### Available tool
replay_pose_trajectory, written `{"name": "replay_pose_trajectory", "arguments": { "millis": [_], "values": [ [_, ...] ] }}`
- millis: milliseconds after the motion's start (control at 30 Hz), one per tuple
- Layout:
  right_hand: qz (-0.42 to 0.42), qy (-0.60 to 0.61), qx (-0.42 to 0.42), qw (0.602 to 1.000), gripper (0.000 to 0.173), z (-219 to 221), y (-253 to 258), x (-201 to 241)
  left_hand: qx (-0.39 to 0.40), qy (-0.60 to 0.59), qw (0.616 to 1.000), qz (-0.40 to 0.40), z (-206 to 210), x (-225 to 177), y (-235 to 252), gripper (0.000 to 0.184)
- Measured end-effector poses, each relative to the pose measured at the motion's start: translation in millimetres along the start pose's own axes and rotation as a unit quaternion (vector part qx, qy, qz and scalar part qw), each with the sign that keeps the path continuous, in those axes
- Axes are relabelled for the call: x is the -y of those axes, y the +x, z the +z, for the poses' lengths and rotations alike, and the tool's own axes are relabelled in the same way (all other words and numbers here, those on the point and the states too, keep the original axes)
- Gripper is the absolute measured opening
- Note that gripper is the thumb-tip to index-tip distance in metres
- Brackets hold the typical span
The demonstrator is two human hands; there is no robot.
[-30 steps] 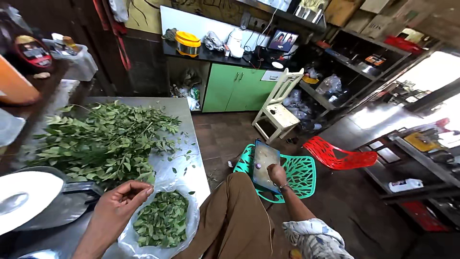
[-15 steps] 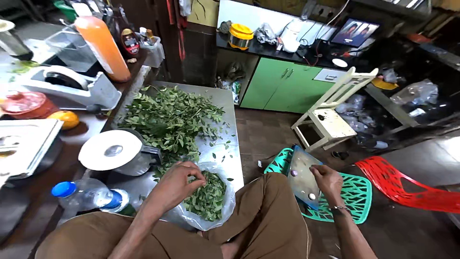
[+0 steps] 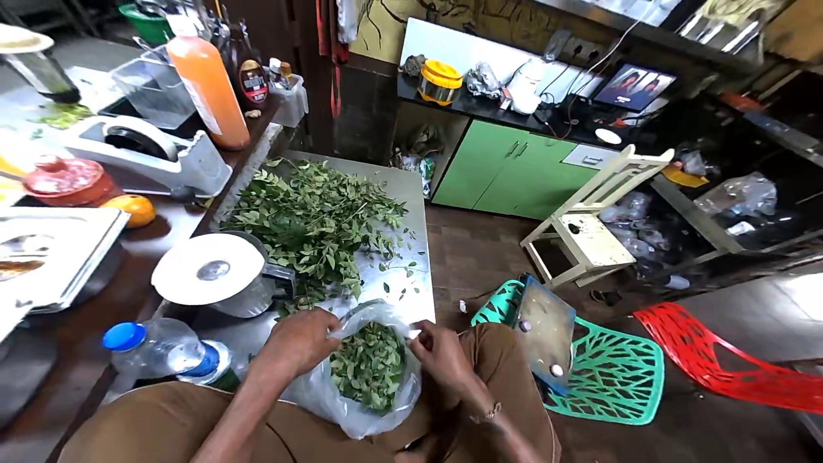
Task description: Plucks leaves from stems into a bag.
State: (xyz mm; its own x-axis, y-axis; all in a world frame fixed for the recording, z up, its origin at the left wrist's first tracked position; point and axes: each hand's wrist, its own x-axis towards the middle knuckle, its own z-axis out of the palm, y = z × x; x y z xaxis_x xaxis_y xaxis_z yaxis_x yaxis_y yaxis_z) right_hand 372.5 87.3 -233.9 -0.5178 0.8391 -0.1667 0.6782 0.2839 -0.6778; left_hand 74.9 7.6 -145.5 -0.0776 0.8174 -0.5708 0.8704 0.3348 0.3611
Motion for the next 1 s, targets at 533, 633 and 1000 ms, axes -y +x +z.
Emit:
{"name": "replay_pose_trajectory", "arguments": {
  "millis": [533,633,1000],
  "values": [
    [-0.025,-0.084,-0.044,0.995,0.018,6.0,142.2,-23.0,-0.057,-0.048,0.997,0.033,5.6,12.4,18.7,0.057],
    [0.025,-0.174,0.001,0.984,0.033,35.7,169.3,-23.6,-0.001,-0.037,0.997,0.067,3.7,30.0,19.8,0.025],
    [-0.067,-0.048,-0.008,0.997,0.014,-8.2,132.7,-11.7,0.04,-0.054,0.997,-0.038,-17.2,69.7,19.1,0.017]
  ]
}}
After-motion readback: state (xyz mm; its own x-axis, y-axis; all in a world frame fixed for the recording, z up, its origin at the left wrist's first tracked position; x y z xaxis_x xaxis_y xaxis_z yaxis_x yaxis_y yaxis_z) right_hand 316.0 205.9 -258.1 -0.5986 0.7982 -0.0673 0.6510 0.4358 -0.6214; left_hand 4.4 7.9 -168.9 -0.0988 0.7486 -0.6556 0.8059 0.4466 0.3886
